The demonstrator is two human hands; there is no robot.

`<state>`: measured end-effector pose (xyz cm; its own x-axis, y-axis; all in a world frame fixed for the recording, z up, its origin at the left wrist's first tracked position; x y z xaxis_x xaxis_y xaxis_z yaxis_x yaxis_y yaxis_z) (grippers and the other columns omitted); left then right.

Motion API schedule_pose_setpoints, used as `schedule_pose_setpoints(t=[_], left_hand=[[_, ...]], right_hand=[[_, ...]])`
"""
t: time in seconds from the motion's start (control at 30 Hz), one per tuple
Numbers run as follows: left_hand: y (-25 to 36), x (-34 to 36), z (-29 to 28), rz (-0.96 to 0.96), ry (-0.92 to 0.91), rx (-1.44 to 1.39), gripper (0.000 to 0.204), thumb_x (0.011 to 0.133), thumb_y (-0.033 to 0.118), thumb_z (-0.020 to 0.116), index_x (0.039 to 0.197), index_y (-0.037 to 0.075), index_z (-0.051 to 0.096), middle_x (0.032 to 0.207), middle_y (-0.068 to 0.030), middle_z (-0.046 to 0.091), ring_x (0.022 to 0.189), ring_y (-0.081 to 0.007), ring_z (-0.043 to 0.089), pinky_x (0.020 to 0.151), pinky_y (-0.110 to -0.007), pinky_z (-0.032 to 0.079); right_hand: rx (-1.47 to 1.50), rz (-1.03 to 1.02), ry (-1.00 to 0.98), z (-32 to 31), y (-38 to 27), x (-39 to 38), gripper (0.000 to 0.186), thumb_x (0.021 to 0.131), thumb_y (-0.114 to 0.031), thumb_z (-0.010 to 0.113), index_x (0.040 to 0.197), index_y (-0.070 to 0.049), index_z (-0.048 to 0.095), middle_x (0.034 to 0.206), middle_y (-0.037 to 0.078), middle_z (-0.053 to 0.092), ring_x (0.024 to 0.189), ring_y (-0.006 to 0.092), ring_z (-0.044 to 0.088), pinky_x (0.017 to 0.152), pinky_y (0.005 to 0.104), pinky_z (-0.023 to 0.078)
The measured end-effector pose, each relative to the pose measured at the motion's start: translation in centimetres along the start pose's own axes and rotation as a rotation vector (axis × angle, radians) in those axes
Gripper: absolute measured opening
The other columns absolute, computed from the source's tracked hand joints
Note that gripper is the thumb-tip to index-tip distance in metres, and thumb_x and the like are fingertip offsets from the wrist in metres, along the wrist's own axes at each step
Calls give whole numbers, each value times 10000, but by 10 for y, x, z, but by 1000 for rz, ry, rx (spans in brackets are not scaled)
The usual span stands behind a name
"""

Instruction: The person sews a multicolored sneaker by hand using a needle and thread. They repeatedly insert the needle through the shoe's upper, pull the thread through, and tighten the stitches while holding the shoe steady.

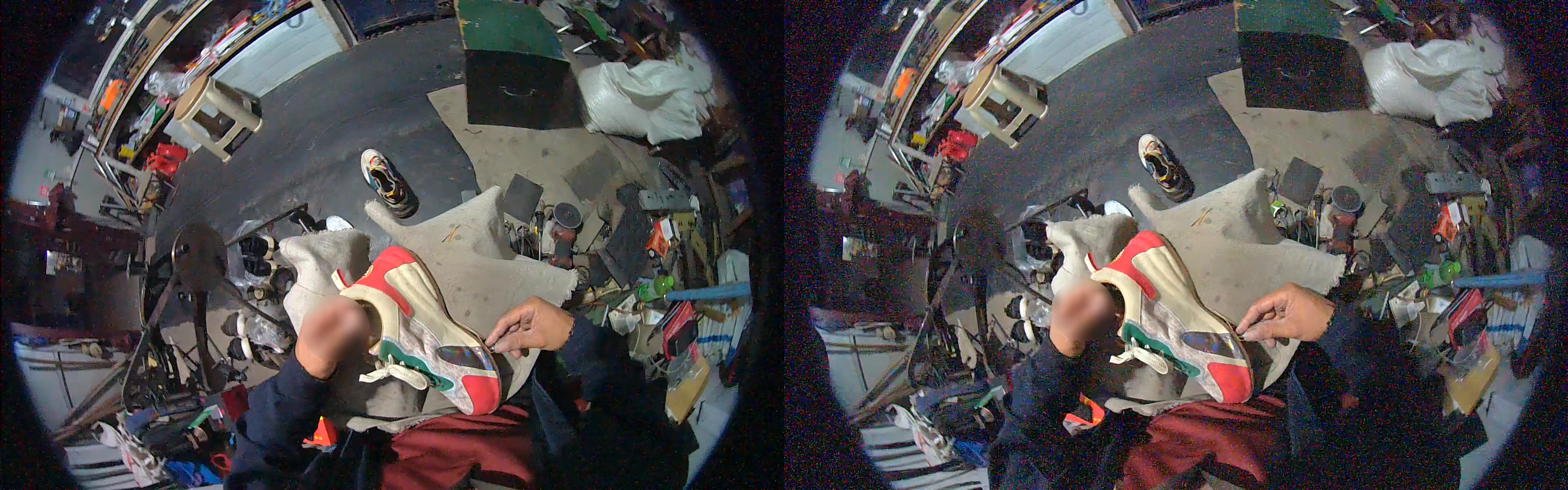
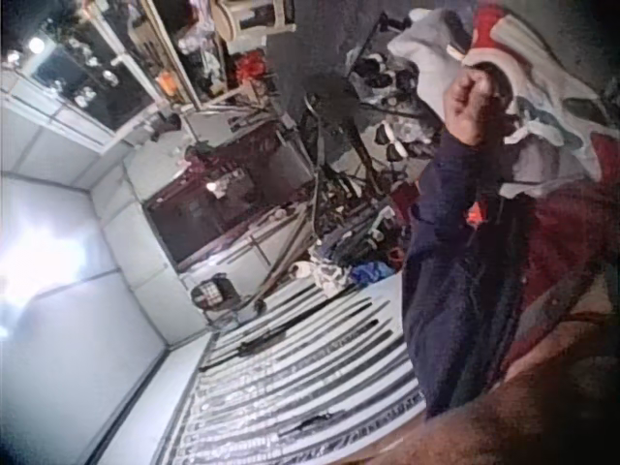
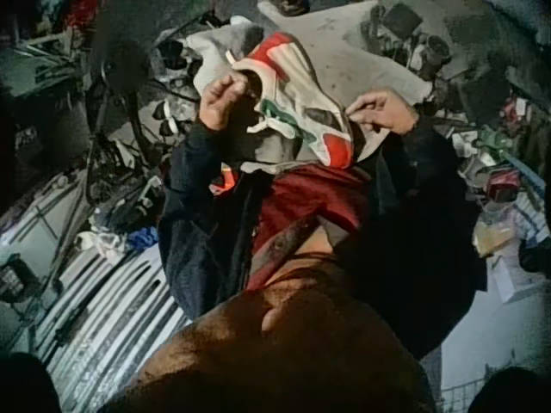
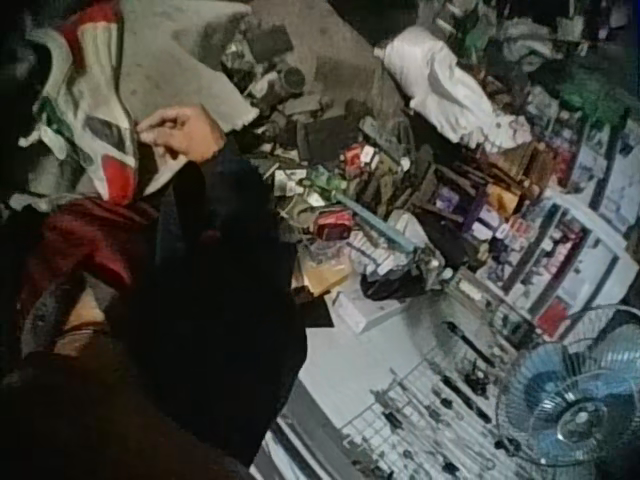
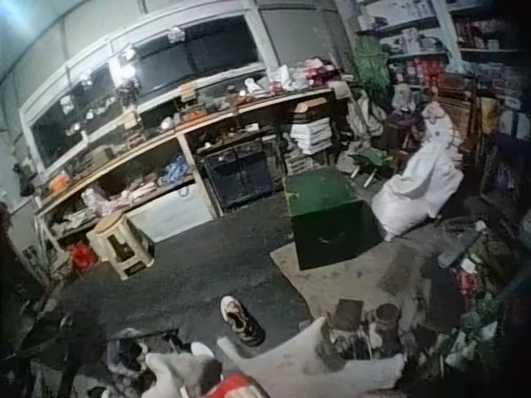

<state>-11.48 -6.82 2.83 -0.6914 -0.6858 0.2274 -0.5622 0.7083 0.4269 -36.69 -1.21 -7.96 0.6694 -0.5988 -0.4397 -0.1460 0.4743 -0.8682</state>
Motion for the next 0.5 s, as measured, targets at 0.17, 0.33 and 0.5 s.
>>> schedule_pose_setpoints(t=[0.17, 0.33, 0.5], left_hand=[[1, 1, 31, -442, -399, -1064, 383, 940, 351, 672, 1106, 8, 634, 1005, -72, 647, 968, -177, 589, 858, -330, 462], [12, 4, 75, -664, -823, -976, 561, 916, 384, 730, 1287, -11, 585, 1136, -90, 668, 1056, -169, 602, 914, -327, 484], [35, 21, 95, -549, -684, -1493, 580, 917, 315, 721, 1341, -39, 545, 1268, -162, 638, 1175, -267, 604, 1014, -382, 466]], right_hand=[[-40, 37, -9, 1, -2, 0, 238, 927, -205, 730, 1108, -50, 737, 776, -1, 693, 637, 47, 600, 581, 224, 456], [28, 55, -36, 4, -3, 0, 236, 919, -181, 740, 1115, -48, 733, 807, 0, 697, 640, 41, 597, 565, 215, 443], [15, 88, -24, 5, -6, -2, 230, 911, -164, 747, 1103, -38, 736, 831, 12, 705, 640, 44, 583, 566, 211, 443]])
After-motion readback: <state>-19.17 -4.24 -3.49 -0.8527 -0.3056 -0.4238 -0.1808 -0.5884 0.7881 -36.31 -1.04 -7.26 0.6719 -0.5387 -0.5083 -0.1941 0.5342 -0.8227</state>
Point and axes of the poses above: each hand's wrist, its own x-axis towards the middle knuckle, its own z-axis out of the palm, y = z × x, the point moved 10 cm from there along x, towards the middle knuckle
